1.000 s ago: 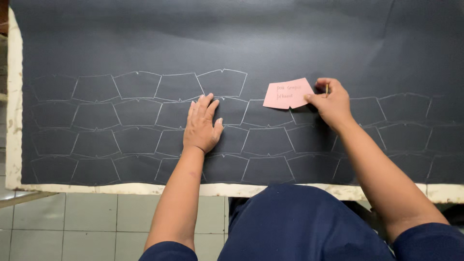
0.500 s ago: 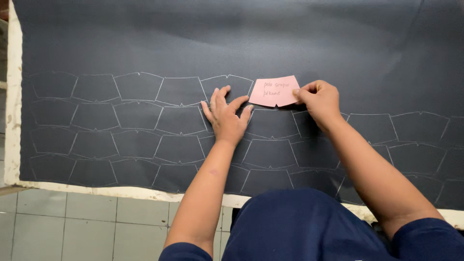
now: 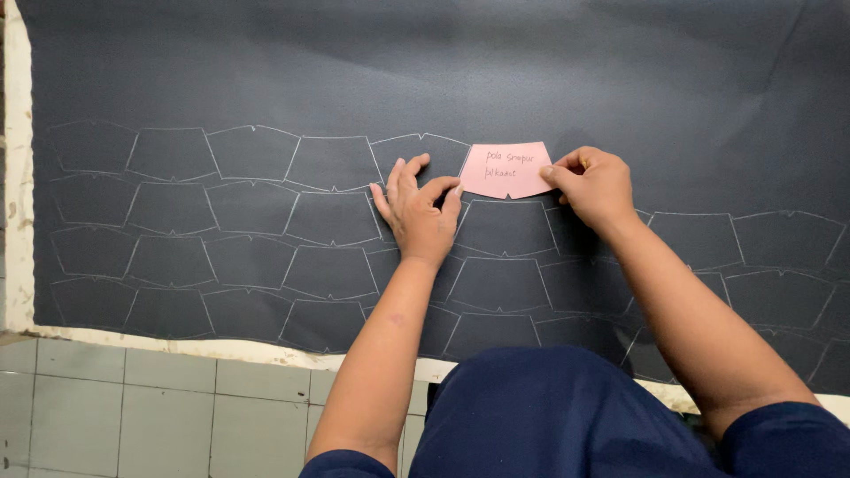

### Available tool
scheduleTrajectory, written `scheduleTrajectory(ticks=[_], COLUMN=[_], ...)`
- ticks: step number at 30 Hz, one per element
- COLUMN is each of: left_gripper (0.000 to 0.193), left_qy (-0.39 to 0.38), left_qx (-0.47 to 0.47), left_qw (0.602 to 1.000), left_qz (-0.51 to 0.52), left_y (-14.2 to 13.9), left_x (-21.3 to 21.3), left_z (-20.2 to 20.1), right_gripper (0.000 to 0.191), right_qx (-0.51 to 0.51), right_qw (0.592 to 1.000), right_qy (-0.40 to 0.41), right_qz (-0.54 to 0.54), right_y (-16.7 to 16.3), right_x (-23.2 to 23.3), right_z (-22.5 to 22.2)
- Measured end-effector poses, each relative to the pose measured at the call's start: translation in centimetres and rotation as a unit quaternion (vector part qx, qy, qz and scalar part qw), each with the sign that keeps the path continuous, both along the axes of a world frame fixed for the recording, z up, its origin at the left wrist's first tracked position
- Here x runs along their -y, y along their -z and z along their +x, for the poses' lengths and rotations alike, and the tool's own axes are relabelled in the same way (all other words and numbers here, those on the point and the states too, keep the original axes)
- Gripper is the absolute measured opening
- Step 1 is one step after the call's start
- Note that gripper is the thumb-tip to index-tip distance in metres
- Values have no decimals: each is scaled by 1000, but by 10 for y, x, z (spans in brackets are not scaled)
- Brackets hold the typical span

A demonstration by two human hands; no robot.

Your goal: The person places a pink paper pattern on a large piece of dark fabric laid on a table and traces its outline with a pencil. They repeat this process multiple times across the fabric surface.

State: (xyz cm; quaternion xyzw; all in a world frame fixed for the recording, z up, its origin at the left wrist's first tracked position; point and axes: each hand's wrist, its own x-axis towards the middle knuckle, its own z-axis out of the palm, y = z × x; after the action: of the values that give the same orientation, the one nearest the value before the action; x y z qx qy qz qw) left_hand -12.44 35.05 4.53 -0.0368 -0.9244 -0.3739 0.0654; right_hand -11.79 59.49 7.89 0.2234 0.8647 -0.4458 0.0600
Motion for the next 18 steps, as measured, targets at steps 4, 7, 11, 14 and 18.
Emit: scheduleTrajectory(ticks=[4, 7, 11, 14, 18], left_gripper=[6, 6, 6, 6, 6], left_qy=[-2, -4, -5, -8, -9], left_qx=[-8, -7, -12, -8, -7], left_qw=[1000, 1000, 1000, 1000, 1000], left_qz=[-7, -9, -17, -17, -19], left_y=[1, 1, 1, 0, 1], left_x=[-1, -2, -2, -3, -3], left_z=[0, 1, 1, 1, 1], right_gripper=[23, 25, 26, 26, 27], right_qx=[0, 2, -5, -6, -6], right_qw=[1000, 1000, 1000, 999, 999], right_qy=[-15, -15, -15, -22, -25], right_qz=[17, 21, 25, 32, 43], right_y=[2, 4, 5, 5, 5], right_x=[-2, -2, -3, -3, -3], right_z=[0, 1, 0, 1, 2])
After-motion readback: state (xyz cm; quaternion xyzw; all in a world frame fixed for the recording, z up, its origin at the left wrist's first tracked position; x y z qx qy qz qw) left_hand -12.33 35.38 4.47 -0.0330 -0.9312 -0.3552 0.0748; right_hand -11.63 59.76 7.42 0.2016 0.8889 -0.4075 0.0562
